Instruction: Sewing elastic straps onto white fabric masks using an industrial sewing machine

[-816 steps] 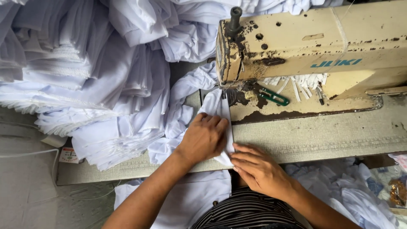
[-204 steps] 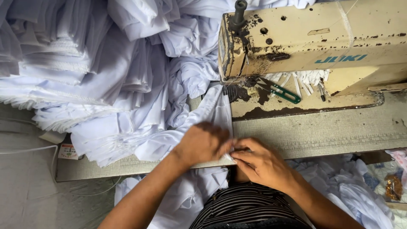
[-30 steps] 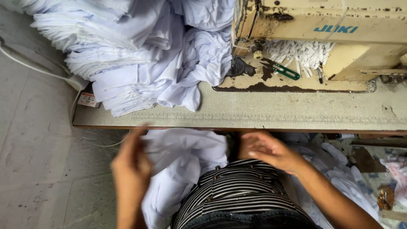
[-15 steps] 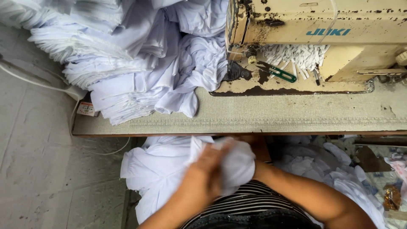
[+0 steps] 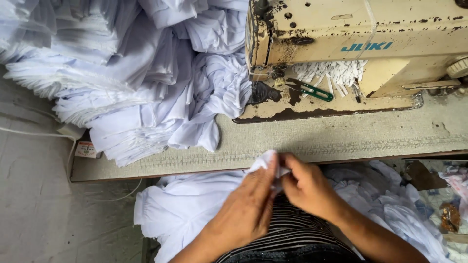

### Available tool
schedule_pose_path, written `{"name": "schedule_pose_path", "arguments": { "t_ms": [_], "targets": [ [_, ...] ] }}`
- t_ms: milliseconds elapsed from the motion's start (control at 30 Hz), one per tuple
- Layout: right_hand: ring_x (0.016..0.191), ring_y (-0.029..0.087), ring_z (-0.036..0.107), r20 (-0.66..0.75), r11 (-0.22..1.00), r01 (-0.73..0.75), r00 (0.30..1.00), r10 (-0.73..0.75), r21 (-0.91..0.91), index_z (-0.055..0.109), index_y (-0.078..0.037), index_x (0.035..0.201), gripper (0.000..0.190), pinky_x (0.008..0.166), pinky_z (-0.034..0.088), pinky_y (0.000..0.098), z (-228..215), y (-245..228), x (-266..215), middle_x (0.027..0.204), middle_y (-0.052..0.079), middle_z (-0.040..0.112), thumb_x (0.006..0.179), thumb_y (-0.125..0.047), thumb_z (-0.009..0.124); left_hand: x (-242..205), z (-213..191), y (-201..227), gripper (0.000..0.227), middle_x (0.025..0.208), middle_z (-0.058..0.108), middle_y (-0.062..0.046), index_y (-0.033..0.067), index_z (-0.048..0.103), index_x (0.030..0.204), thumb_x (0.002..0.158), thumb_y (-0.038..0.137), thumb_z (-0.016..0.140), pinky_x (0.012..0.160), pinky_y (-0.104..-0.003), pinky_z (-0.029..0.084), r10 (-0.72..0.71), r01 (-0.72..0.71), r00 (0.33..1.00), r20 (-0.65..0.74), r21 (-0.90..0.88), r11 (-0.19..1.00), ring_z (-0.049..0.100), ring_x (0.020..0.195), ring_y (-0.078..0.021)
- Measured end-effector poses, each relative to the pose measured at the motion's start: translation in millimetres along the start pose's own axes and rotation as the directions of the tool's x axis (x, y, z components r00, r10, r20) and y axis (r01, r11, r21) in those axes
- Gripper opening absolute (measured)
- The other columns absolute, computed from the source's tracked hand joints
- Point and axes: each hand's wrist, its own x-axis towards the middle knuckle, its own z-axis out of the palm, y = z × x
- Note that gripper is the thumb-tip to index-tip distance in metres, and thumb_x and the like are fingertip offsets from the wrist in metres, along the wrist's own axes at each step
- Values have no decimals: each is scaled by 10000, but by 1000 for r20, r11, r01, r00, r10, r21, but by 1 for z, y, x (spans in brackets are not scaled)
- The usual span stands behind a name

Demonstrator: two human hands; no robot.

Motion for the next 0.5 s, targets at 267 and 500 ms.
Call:
{"name": "schedule_pose_path", "arguments": {
  "t_ms": [267, 500],
  "targets": [
    [563, 95, 564, -31, 869, -286, 945, 326, 404, 780, -40, 908, 311, 514, 474, 236, -21, 50, 58, 635, 18, 687, 1000, -290, 620, 41, -12, -116, 350, 755, 706, -163, 91, 752, 888, 986, 405, 635, 641, -439, 557, -429, 390, 822, -373, -179, 903, 710, 709, -357],
    [669, 277, 715, -291, 935, -156, 955, 60, -319, 738, -141, 845, 161, 612, 562, 418, -18, 109, 156, 652, 8, 714, 832, -299, 760, 130, -32, -208, 86, 782, 740, -17, 245, 791, 929, 900, 270, 715, 661, -445, 623, -228, 395, 882, -412, 384, 835, 752, 721, -295]
  ]
}}
